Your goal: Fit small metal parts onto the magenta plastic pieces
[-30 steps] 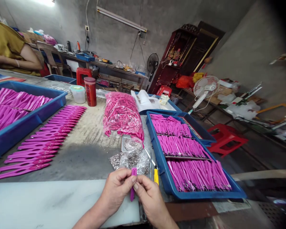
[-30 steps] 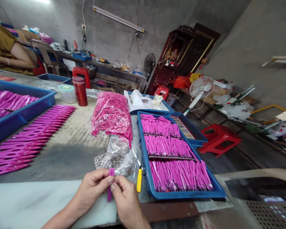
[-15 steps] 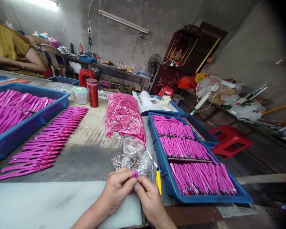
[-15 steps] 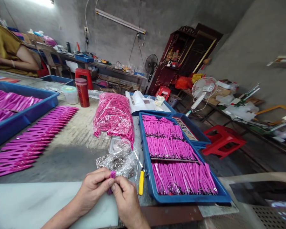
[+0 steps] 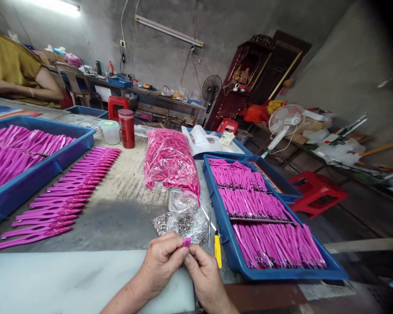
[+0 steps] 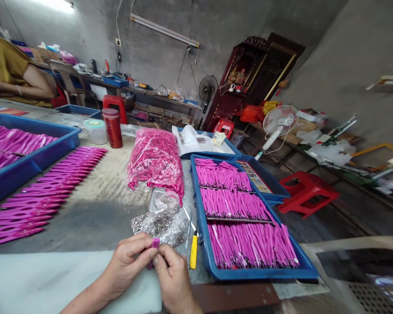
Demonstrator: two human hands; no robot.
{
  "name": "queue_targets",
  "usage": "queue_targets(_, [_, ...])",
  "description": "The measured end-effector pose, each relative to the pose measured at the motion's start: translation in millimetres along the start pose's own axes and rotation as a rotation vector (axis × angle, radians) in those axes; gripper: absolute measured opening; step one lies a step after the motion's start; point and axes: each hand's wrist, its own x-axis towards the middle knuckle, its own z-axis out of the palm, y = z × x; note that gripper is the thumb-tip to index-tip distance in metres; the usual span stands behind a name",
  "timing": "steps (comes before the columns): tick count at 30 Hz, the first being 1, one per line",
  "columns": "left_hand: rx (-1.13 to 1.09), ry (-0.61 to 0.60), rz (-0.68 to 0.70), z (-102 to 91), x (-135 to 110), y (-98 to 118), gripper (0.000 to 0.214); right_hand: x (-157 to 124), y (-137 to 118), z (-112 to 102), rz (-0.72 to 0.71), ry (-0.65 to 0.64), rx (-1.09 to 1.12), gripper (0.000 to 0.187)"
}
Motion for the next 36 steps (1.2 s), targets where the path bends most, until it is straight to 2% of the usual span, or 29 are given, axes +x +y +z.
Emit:
queue_targets(7, [-0.070, 0.014, -0.106, -1.1, 1.9, -4.2, 0.033, 7.3, -4.1, 0.1, 0.039, -0.015, 0.073, 0.033])
queue_targets(12, [-0.279, 0.074, -0.314, -2.2, 7.8, -0.7, 0.032, 14.4, -19.3, -2.0, 0.077, -0.035, 0.147, 0.034])
queue_targets(18, [-0.422, 0.009, -0.451, -2.5, 12.8, 4.7, 0.040, 17.1, -33.5, -2.0, 0.147, -0.056, 0.213, 0.040])
queue_targets(24, [-0.483, 0.004, -0.533, 0.5, 11.7, 8.6, 0.040, 16.6, -39.2, -1.6, 0.152, -0.071, 0.208, 0.040])
queue_targets(27, [-0.494, -0.006, -0.545, -1.8, 9.5, 10.0, 0.039, 15.5, -39.6, -4.9, 0.133, -0.110, 0.196, 0.038])
queue_targets(30, [-0.459, -0.086, -0.518, -8.3, 6.3, 14.2, 0.038, 13.3, -38.3, -13.8, 0.092, -0.164, 0.122, 0.037])
queue_targets(33, [-0.309, -0.197, -0.413, -13.8, 1.7, 18.9, 0.034, 11.4, -38.4, -25.3, 0.028, -0.187, -0.002, 0.039])
queue_targets(36, [-0.142, -0.296, -0.292, -13.6, -4.2, 18.1, 0.029, 10.8, -40.0, -33.0, -0.052, -0.267, -0.145, 0.037])
